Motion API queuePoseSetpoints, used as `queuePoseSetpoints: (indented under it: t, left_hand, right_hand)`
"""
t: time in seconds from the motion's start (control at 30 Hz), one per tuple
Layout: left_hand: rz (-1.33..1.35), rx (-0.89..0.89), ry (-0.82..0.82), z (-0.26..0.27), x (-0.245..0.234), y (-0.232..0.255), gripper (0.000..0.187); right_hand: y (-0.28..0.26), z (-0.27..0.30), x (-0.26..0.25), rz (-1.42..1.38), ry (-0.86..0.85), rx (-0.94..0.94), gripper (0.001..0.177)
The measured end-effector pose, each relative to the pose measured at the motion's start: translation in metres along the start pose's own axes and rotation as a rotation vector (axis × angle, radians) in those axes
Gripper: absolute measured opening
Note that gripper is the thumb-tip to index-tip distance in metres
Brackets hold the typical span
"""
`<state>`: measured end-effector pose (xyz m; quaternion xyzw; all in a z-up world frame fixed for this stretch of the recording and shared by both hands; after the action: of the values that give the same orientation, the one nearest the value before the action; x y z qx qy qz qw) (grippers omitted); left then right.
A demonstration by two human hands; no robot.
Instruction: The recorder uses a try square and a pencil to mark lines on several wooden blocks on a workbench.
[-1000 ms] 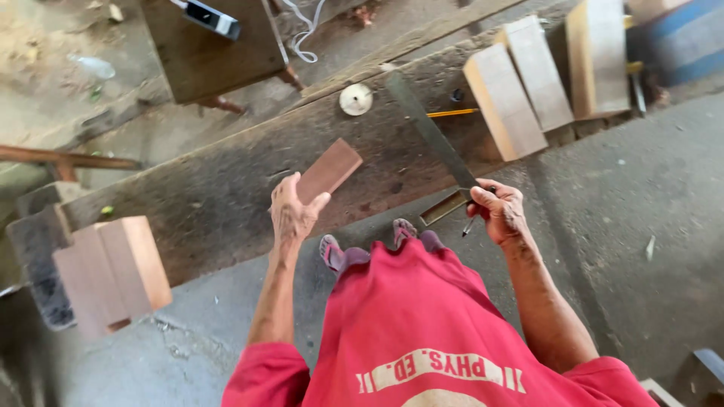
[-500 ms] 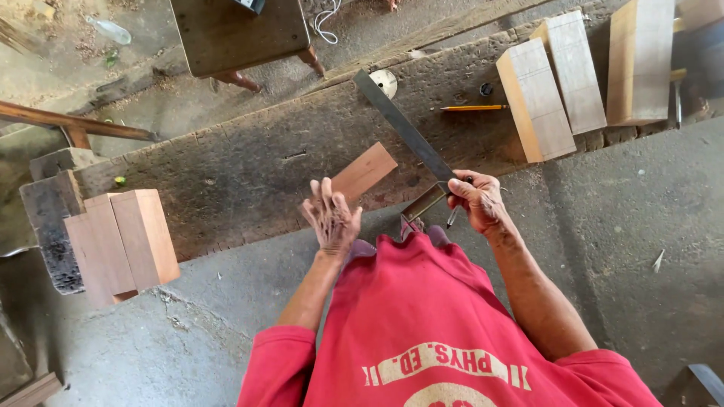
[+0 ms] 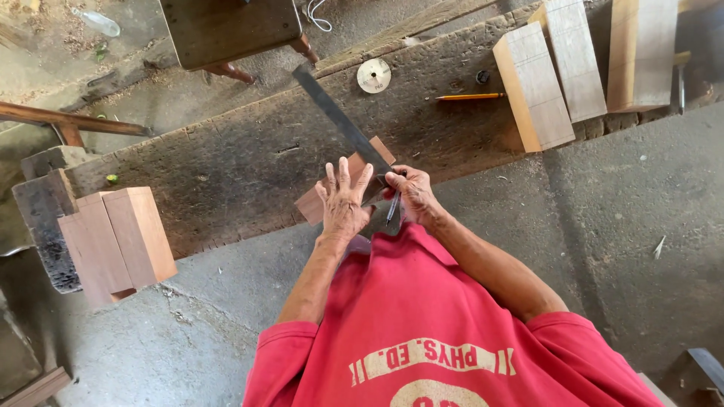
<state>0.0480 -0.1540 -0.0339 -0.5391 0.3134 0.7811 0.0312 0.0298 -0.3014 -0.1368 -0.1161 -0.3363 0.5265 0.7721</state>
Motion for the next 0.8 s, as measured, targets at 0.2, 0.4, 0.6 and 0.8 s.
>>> queuePoseSetpoints:
  t: [0.2, 0.4, 0.6, 0.8]
  left_hand:
    - [-0.079, 0.012, 0.002, -0.006, 0.011, -0.004, 0.083]
    - [-0.083, 0.035, -0.013, -0.007, 0.014, -0.006, 0.077]
    - [-0.113, 0.030, 0.010, -0.006, 0.013, -0.005, 0.075]
    - [-0.096, 0.035, 0.016, -0.005, 0.012, -0.002, 0.076]
  right_hand:
    - [-0.010, 0.007, 0.000, -0.045, 0.020, -0.027, 0.020]
    - [-0.003, 0.002, 0.001, -0.078, 0.001, -0.004, 0.018]
    - [-0.002, 0.000, 0.000, -0.087, -0.020, -0.037, 0.017]
    - [-0.010, 0.007, 0.002, -0.027, -0.025, -0.049, 0.017]
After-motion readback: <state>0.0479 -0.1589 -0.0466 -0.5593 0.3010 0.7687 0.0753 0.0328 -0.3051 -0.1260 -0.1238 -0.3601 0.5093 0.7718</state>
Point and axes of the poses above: each hand's wrist, its own z-axis away from the middle knuckle, its own x-axis out of the palm, y = z × x, the point moved 8 cm from there along -z, towards the middle knuckle, and after that the axes turned 14 degrees about x, right-handed, at the moved point
